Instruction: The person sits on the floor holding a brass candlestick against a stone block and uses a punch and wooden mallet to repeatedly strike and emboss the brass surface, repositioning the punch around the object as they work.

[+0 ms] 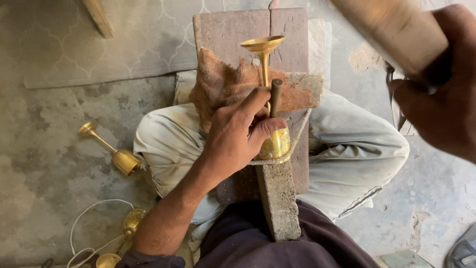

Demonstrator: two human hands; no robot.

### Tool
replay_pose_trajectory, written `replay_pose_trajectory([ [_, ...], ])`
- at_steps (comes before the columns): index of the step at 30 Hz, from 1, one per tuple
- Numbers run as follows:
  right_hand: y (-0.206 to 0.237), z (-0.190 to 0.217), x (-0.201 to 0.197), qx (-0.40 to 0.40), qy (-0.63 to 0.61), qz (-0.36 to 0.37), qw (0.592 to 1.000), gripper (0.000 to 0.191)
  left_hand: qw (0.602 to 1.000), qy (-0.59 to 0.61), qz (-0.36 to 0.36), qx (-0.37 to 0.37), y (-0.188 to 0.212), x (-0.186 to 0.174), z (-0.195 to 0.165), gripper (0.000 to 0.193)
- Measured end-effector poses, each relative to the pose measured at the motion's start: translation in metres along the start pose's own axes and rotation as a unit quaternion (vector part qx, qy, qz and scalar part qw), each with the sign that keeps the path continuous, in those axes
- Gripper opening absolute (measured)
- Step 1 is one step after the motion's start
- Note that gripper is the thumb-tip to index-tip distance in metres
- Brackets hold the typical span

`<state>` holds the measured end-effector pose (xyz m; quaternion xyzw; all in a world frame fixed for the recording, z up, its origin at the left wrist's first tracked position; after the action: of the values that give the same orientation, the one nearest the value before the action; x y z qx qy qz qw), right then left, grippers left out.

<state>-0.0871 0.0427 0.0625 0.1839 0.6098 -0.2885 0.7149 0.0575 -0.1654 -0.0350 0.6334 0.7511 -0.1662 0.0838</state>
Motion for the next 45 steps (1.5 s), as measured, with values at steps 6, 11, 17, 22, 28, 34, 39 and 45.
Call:
replay_pose_trajectory([
  [6,0.007,0.005,-0.008,0.072,0.016,0.008,0.997,0.047,0.999,-0.006,0.035,0.019,-0.004,0.002,-0.006,0.037],
  [11,0.018,0.012,-0.008,0.017,0.100,0.002,0.995,0.046,0.997,0.004,0.054,0.048,-0.001,0.000,-0.008,0.038],
  [17,0.041,0.020,0.000,0.093,0.009,-0.021,0.995,0.047,0.992,-0.013,0.054,0.115,0.008,-0.007,-0.007,0.037],
  [22,0.058,0.028,0.008,0.110,0.006,-0.038,0.993,0.047,0.987,-0.008,0.109,0.115,0.007,-0.008,0.001,0.034],
  [28,0.080,0.030,0.016,0.237,0.069,0.033,0.968,0.045,0.978,0.014,0.163,0.131,0.010,-0.010,0.010,0.041],
  [34,0.089,0.043,0.022,0.159,-0.011,-0.098,0.982,0.038,0.969,-0.002,0.168,0.179,0.012,-0.010,0.013,0.052],
  [39,0.104,0.046,0.029,0.104,0.024,-0.132,0.986,0.037,0.964,-0.016,0.181,0.195,0.012,-0.012,0.012,0.054],
  [45,0.116,0.036,0.023,0.208,-0.049,-0.181,0.960,0.044,0.959,-0.066,0.195,0.193,0.016,0.001,0.004,0.044],
])
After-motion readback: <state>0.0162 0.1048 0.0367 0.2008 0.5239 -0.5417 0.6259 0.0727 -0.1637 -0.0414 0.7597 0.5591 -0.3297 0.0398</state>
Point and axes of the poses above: each hand's wrist, its own y-axis away from the middle knuckle, its own x-axis out of the palm, z = x × y, the point moved 5 cm from there along -y, towards the middle knuckle, and after that the axes turned 2 degrees about y, right-handed, at the moved point
